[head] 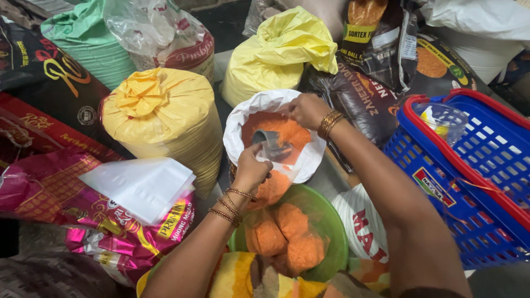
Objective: The person scoops orange split peas from a large sack using a scoop and pours them into small plastic bags. The person then ties each filled bag and places it into a green bowl. The process is repeated multiple times.
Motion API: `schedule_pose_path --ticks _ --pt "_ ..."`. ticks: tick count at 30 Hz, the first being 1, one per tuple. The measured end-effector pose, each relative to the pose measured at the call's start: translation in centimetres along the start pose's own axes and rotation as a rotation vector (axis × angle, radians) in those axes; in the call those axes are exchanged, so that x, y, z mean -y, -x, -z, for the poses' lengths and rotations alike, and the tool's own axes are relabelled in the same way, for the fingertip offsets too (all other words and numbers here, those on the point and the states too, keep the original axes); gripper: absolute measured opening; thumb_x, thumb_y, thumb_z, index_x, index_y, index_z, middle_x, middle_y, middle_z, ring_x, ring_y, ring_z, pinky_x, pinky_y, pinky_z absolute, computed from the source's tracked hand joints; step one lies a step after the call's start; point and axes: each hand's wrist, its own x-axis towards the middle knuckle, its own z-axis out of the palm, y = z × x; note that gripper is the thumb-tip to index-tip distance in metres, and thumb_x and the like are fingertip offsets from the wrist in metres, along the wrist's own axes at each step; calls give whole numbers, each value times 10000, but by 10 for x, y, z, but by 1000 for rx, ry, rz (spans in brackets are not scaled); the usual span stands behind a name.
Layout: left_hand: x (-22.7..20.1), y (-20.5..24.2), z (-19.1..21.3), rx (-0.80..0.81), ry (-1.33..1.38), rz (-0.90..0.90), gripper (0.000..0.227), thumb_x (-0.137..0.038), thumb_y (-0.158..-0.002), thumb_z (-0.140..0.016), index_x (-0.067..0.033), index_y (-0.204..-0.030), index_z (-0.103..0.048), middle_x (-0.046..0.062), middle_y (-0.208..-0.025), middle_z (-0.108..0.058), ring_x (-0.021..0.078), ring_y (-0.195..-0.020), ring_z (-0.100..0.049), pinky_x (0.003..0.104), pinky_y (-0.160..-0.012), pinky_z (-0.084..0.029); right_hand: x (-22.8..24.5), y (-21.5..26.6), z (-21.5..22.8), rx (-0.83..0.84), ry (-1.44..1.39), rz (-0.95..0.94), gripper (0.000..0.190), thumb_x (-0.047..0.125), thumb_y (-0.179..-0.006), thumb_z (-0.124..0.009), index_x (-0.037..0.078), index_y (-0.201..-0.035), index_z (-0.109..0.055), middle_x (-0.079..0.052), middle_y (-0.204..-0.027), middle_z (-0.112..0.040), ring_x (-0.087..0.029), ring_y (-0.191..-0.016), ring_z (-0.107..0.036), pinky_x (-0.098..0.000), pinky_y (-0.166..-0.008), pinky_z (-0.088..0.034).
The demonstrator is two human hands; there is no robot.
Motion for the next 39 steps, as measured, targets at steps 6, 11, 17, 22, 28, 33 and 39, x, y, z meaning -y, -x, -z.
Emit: schedule_pose_path --ticks 6,11,17,22,28,33,39 --pt "2 7 -1 53 -119 -43 714 42 -744 -634 97 -1437 -472 167 -1214 -662 163 -513 -665 301 -448 -500 24 62 -9 10 -16 -4 586 -47 -829 -517 187 -1359 -606 -100 -1170 -722 -302 -1054 -693 -421 -864 -551" --pt "-7 32 -5 121 -177 -93 703 14 -751 -648 84 -1429 -477 169 -1075 -736 151 -529 -679 299 -482 -542 28 123 -35 197 102 118 521 -37 -742 -567 182 -1191 -715 -171 -1264 -633 -358 -1102 -621 -434 -874 -522" --pt "-23 70 2 246 -239 -88 686 22 -756 -634 -74 -1433 -583 139 -752 -727 98 -504 -624 275 -507 -529 34 167 -40 298 -113 -24 193 264 -935 -641 153 -1039 -759 -50 -1044 -747 -270 -1002 -706 -412 -889 -540" --pt "-34 79 25 300 -147 -78 634 70 -767 -551 -54 -1379 -663 6 -711 -647 69 -475 -543 266 -471 -467 55 204 2 139 -146 148 193 256 -935 -641 102 -927 -757 -99 -918 -734 -316 -903 -681 -441 -802 -523" --pt "-14 85 25 319 -195 -47 577 73 -772 -564 -43 -1323 -692 -6 -742 -681 29 -516 -552 243 -483 -468 79 220 18 123 -96 70 195 257 -927 -644 98 -906 -755 -101 -877 -733 -307 -864 -694 -429 -768 -536" --pt "5 81 19 272 -221 -264 449 11 -821 -630 8 -1267 -677 0 -932 -713 15 -721 -631 226 -625 -515 66 221 -4 174 -103 12 193 260 -908 -645 119 -893 -776 -83 -891 -754 -280 -874 -718 -417 -780 -549" --pt "33 58 4 279 -280 -19 472 -24 -844 -587 1 -1309 -663 141 -815 -745 148 -552 -661 311 -517 -545 6 216 -71 195 -112 -32 189 235 -944 -625 126 -959 -779 -91 -978 -762 -300 -942 -707 -431 -839 -537"
